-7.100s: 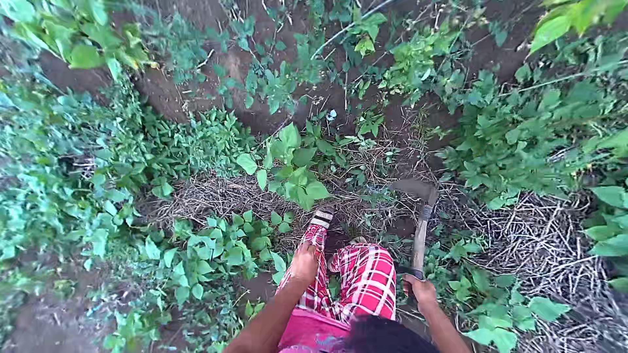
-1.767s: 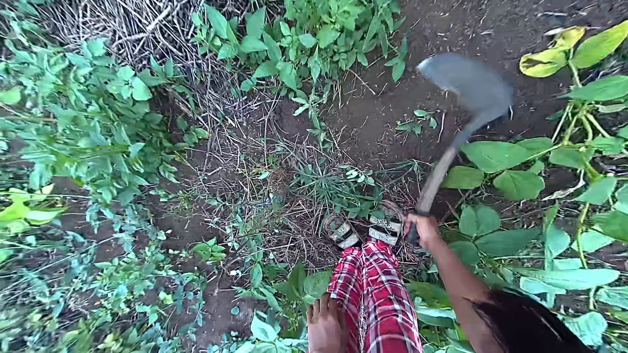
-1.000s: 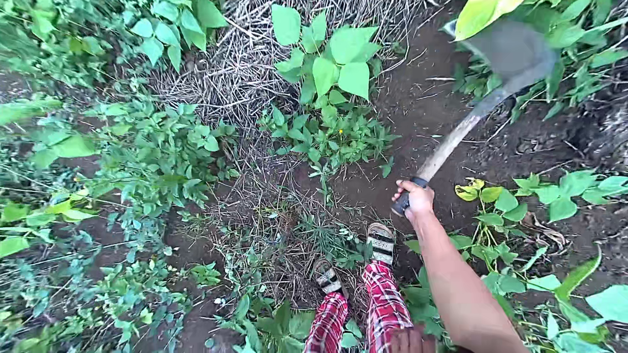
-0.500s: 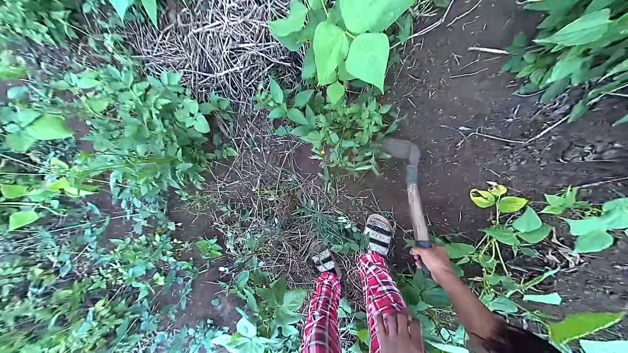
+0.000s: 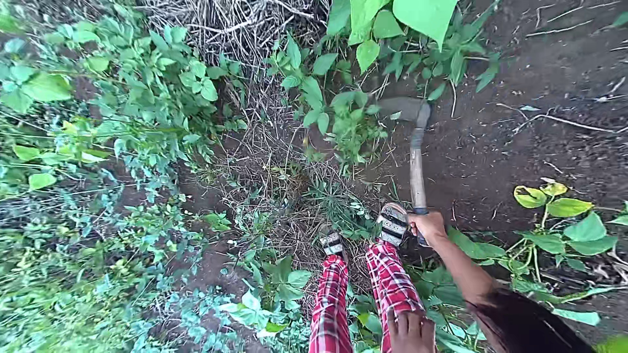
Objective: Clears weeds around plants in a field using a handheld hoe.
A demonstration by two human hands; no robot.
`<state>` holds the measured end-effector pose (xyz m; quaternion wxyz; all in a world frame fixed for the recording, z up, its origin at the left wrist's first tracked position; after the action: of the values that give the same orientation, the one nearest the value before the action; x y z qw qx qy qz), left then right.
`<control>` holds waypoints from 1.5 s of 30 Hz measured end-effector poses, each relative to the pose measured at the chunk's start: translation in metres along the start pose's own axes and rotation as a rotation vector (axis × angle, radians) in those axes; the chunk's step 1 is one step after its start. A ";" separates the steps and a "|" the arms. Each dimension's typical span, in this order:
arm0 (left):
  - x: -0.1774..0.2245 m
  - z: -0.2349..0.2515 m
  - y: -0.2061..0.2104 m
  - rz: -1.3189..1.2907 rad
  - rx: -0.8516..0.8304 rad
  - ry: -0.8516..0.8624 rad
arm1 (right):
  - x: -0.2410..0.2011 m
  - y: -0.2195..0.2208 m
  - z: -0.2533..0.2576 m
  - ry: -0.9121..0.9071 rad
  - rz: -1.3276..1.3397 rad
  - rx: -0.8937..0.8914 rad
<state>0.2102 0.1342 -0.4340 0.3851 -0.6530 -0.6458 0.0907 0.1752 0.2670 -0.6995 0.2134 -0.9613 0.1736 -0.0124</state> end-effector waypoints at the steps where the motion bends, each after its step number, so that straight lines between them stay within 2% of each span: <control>1: 0.002 0.000 0.001 -0.007 0.009 0.003 | -0.005 -0.017 -0.007 0.006 0.054 0.021; 3: 0.005 0.001 0.002 -0.020 0.005 -0.002 | -0.027 -0.049 -0.021 -0.032 0.230 0.080; 5: 0.005 0.001 0.004 -0.031 -0.014 -0.019 | -0.067 -0.067 -0.034 -0.128 0.486 0.145; 7: 0.005 0.000 0.006 -0.037 -0.024 -0.025 | -0.112 -0.067 -0.038 -0.250 0.758 0.191; 9: 0.006 0.001 0.006 -0.052 -0.039 -0.022 | -0.124 -0.049 -0.022 -0.305 0.823 0.239; 11: 0.005 0.005 0.006 -0.064 -0.071 -0.030 | -0.083 -0.019 0.011 -0.269 0.496 0.256; 13: 0.005 0.006 0.004 -0.060 -0.073 -0.028 | -0.020 0.003 0.035 -0.139 -0.001 0.129; 14: 0.005 0.008 0.003 -0.055 -0.064 -0.025 | -0.006 0.006 0.036 -0.096 -0.136 0.085; 16: 0.003 0.008 0.000 -0.053 -0.032 -0.025 | -0.003 0.001 0.023 -0.052 -0.174 0.051; 19: 0.003 0.008 -0.002 -0.073 -0.011 -0.015 | -0.025 -0.018 -0.007 -0.080 0.046 0.053; 23: -0.003 0.007 -0.001 -0.117 -0.017 -0.010 | -0.085 -0.024 -0.041 -0.253 0.552 0.123; 25: -0.006 0.008 -0.005 -0.145 -0.007 0.008 | -0.114 -0.015 -0.036 -0.347 0.753 0.157; 26: -0.007 0.009 -0.007 -0.161 -0.003 0.023 | -0.116 -0.007 -0.023 -0.366 0.770 0.178; 27: -0.010 0.010 -0.007 -0.176 0.010 0.043 | -0.108 0.002 -0.003 -0.358 0.697 0.195; 28: -0.014 0.010 -0.006 -0.195 0.022 0.060 | -0.086 0.012 0.018 -0.317 0.513 0.183; 30: -0.025 0.006 -0.008 -0.232 0.056 0.081 | -0.019 0.027 0.046 -0.147 0.018 0.060; 31: -0.030 0.003 -0.009 -0.242 0.086 0.087 | 0.013 0.030 0.046 -0.067 -0.137 -0.009; 33: -0.038 -0.002 -0.017 -0.272 0.128 0.078 | 0.060 0.021 0.022 0.022 -0.241 -0.025; 35: -0.045 -0.001 -0.028 -0.340 0.146 0.070 | 0.072 0.004 -0.008 0.028 -0.174 0.040; 38: -0.083 0.001 -0.051 -0.366 0.170 -0.033 | 0.053 -0.010 -0.041 -0.020 0.028 0.134; 40: -0.133 -0.004 -0.073 -0.249 0.200 -0.157 | 0.020 -0.011 -0.060 -0.066 0.225 0.186; 43: -0.218 -0.024 -0.089 -0.006 0.028 -0.348 | -0.059 0.023 -0.086 -0.125 0.684 0.198; 45: -0.258 -0.039 -0.084 0.072 -0.135 -0.412 | -0.115 0.062 -0.095 -0.146 0.975 0.158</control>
<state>0.1312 -0.1271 -0.4530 0.1970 -0.6676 -0.6916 0.1926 0.0374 0.2150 -0.6328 0.2781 -0.7477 0.5858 0.1429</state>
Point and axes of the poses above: each hand's wrist, its own z-axis towards the middle knuckle, its own y-axis out of the palm, x = y × z, the point moved 7 cm from there along z, towards the middle knuckle, and after that the axes turned 12 degrees about x, right-handed, at the moved point
